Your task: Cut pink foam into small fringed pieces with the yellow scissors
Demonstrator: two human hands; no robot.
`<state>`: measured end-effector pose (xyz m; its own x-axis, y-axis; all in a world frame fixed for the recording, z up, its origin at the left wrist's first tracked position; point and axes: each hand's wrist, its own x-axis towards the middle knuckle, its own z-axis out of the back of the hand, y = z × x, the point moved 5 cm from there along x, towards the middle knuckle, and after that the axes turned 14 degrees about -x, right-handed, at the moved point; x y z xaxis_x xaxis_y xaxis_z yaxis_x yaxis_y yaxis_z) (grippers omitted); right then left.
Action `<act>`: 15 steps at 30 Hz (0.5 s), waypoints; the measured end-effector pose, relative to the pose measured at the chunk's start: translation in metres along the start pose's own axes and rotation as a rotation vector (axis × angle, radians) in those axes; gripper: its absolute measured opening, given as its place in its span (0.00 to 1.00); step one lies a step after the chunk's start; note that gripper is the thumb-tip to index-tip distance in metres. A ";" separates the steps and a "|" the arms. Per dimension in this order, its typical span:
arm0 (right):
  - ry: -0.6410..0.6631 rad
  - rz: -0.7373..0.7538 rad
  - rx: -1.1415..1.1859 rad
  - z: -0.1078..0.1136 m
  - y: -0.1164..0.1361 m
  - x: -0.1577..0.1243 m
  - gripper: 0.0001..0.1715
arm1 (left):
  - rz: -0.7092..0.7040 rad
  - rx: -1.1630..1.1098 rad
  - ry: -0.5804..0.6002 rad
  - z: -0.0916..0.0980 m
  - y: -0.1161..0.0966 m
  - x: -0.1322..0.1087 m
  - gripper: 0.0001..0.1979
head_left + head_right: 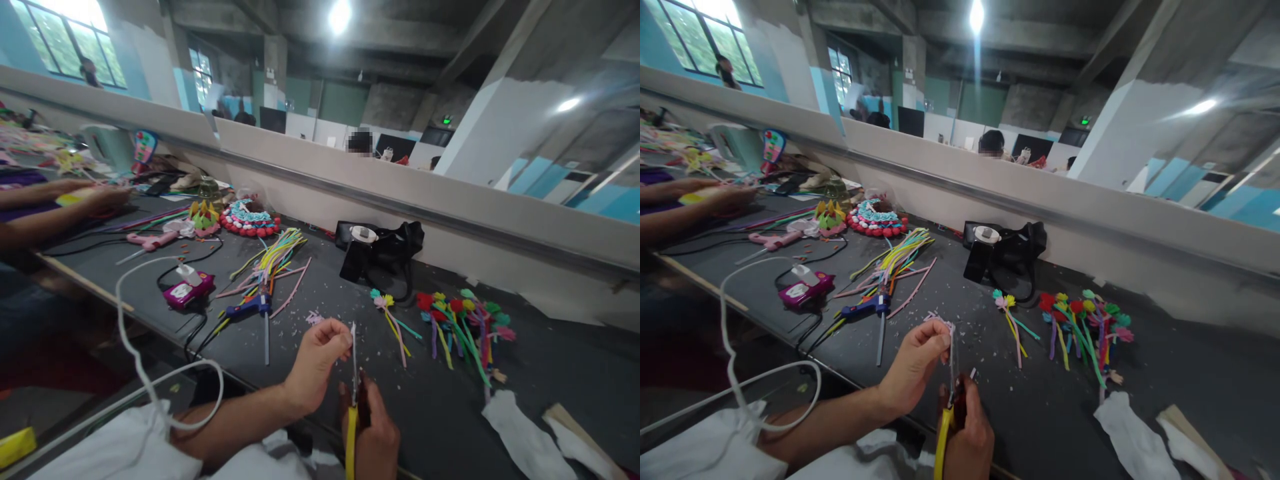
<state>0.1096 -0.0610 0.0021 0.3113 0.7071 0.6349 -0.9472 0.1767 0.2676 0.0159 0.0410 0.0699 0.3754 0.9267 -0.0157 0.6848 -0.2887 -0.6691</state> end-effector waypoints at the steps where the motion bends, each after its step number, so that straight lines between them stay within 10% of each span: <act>1: -0.004 0.005 0.001 0.000 0.000 0.000 0.24 | -0.002 -0.002 -0.001 0.000 0.000 0.000 0.08; 15: -0.020 -0.070 0.065 -0.005 0.003 -0.007 0.29 | 0.035 -0.037 0.022 -0.004 0.005 -0.004 0.08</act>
<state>0.1045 -0.0621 -0.0050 0.3788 0.6805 0.6272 -0.9162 0.1800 0.3579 0.0200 0.0350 0.0699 0.4124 0.9107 -0.0222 0.6936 -0.3297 -0.6405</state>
